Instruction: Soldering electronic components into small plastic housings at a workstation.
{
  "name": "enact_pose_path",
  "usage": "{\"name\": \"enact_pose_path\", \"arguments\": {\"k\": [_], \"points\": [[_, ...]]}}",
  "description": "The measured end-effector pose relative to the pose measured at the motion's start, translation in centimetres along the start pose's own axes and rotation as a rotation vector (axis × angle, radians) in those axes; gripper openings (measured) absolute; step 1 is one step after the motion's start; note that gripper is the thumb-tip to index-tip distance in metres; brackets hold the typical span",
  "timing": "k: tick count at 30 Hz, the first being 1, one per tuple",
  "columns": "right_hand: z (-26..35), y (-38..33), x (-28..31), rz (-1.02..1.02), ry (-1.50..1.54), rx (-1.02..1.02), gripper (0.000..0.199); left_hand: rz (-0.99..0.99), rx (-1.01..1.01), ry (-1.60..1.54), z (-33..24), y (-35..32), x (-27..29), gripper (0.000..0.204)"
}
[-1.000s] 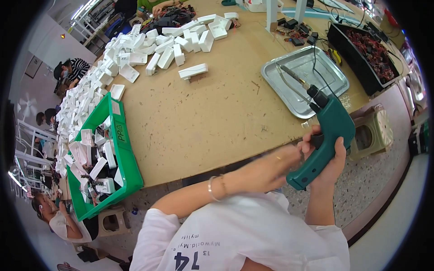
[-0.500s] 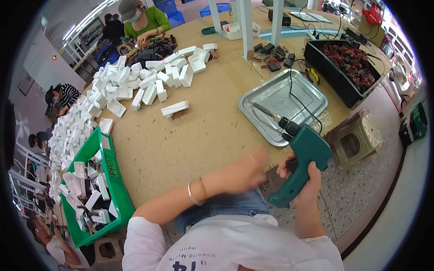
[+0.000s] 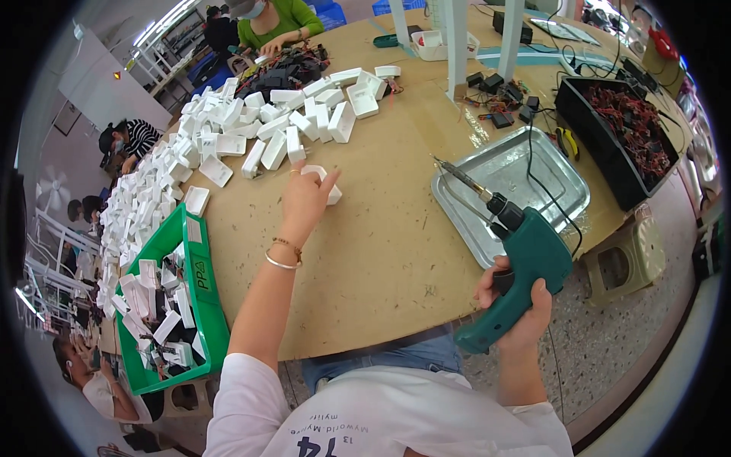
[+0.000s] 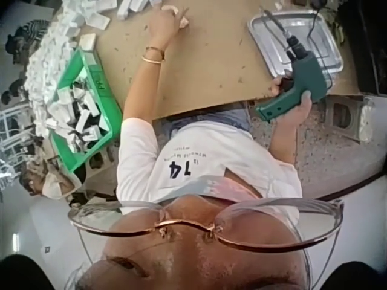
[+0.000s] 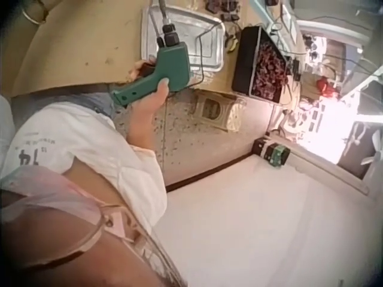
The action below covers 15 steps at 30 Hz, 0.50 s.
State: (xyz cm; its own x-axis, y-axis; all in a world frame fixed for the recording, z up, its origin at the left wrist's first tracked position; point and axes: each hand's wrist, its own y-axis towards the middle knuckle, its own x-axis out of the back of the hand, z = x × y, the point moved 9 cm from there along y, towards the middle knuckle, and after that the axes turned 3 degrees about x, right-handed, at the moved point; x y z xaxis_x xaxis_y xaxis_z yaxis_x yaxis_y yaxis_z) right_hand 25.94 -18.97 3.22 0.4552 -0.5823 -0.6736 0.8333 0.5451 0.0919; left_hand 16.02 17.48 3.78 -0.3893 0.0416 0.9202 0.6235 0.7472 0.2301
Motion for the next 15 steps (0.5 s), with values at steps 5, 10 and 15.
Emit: {"name": "enact_pose_path", "arguments": {"k": [5, 10, 15], "points": [[-0.2, -0.2, 0.8, 0.036, -0.034, -0.010, 0.063, -0.091, -0.303, -0.202, -1.7, -5.4, 4.1, 0.044], [-3.8, 0.2, 1.4, -0.066, 0.030, -0.203, 0.065, 0.375, -0.218, -0.208, -1.4, -11.1, 4.0, 0.050], [-7.7, 0.7, 0.7, 0.134, 0.094, -0.330, 0.066, 0.612, -0.218, -0.225, -4.0, -12.5, 3.5, 0.051]]}}
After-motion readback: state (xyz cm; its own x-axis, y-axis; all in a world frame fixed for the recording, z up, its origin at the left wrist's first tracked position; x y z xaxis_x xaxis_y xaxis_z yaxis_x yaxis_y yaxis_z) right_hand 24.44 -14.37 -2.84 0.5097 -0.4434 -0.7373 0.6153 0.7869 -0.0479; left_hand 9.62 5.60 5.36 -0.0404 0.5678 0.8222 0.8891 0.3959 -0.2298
